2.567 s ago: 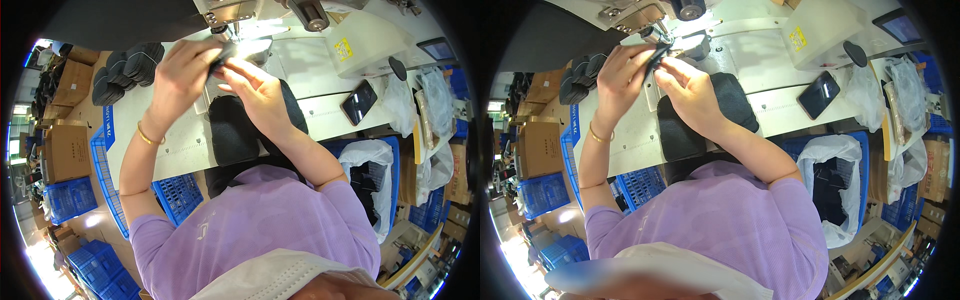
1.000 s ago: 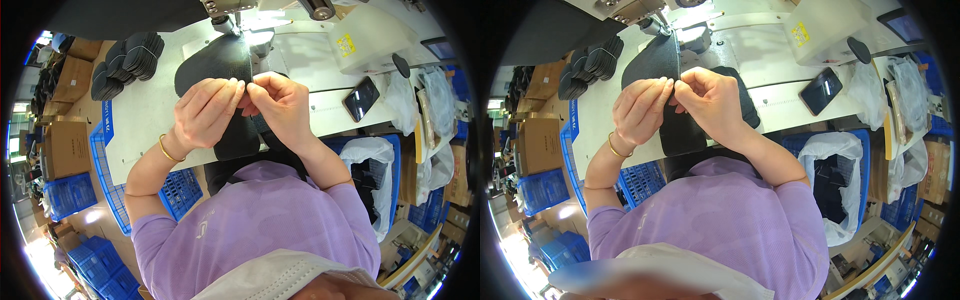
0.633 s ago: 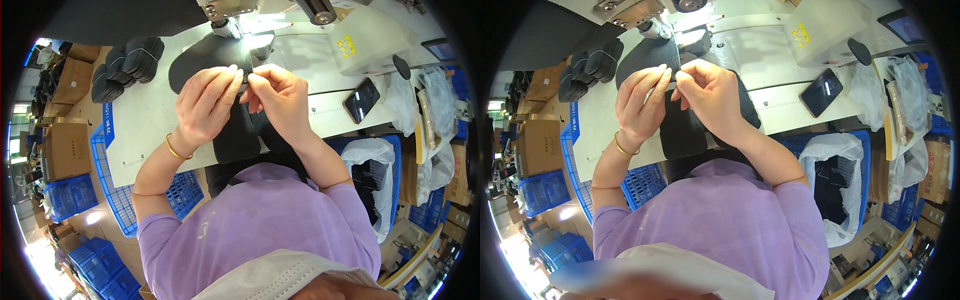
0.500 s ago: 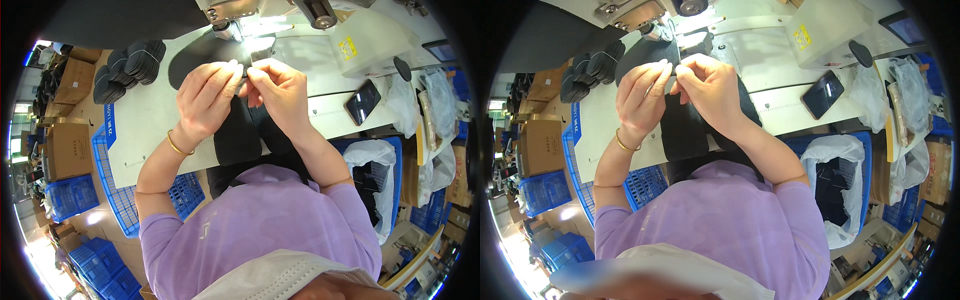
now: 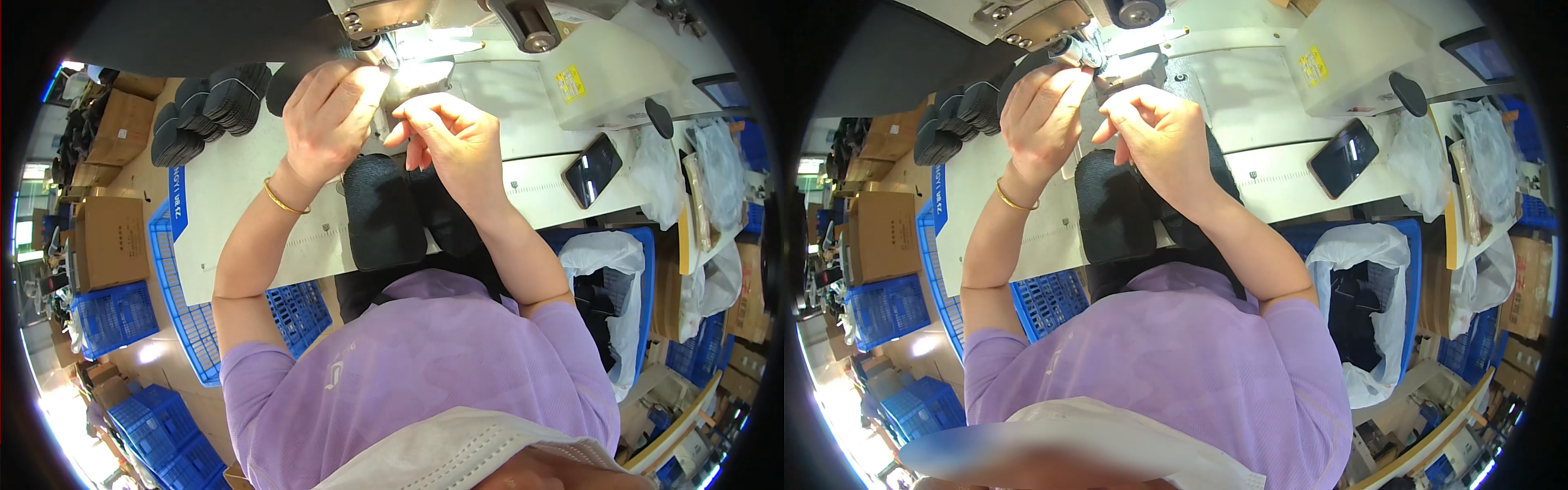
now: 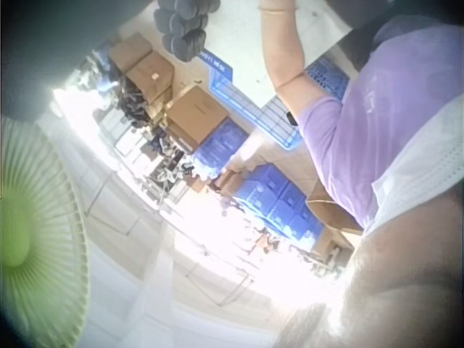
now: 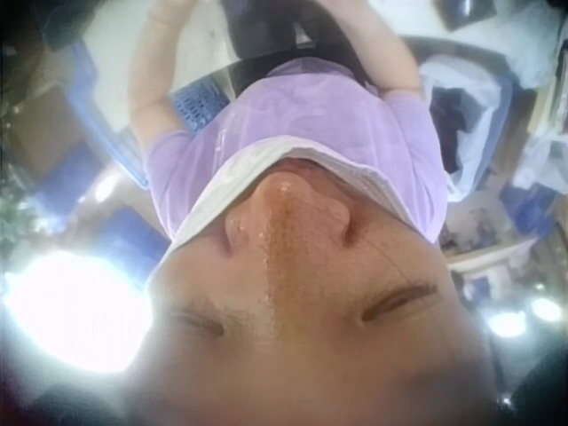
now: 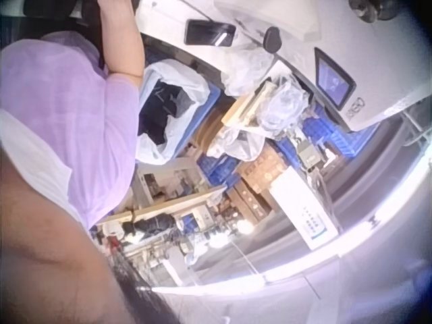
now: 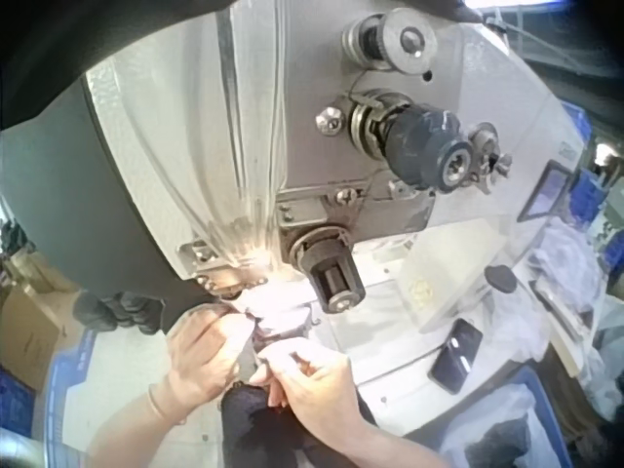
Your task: The person threads a sewing machine and then aligns and stitches pairs of fabric shoe components together using the machine.
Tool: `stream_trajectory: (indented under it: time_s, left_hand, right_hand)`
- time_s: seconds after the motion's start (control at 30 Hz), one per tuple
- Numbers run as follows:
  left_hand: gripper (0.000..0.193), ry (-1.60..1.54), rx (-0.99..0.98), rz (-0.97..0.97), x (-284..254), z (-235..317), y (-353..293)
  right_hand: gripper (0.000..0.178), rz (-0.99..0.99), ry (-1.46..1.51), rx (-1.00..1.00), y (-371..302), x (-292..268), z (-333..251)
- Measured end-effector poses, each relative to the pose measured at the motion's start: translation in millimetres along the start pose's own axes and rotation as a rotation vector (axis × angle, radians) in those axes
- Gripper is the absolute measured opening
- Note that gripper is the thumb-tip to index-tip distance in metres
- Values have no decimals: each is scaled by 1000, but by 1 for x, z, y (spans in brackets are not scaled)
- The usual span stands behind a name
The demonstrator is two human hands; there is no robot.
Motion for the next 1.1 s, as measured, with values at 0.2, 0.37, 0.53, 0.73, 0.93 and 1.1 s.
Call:
stream_trajectory:
  time_s: [0.2,0.37,0.53,0.73,0.93,1.1]
  left_hand:
    - [28,48,-7,1,1,4,2]
    - [30,42,-66,-47,-1,13,7]
    - [32,-112,-293,-122,1,7,0]
    - [49,-326,-341,-401,-1,-33,-40]
    - [34,-6,136,-151,-32,-27,-19]
    - [31,-35,-58,-304,-44,6,15]
  right_hand:
    - [16,-31,25,17,-5,3,-1]
    - [16,-38,11,45,-6,6,0]
    - [15,-42,15,70,-9,6,1]
    - [18,-28,5,49,-10,0,4]
    - [17,-9,-94,-96,-1,15,11]
    - [15,-80,-66,-42,-8,31,14]
Point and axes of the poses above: each hand's wrist, its own y-axis towards the middle knuckle, its own x-axis out of the palm, z = x × y, the point moved 3 cm from there along y, towards the middle knuckle, and after that the axes turned 3 degrees about -z, right-handed, at the moved point
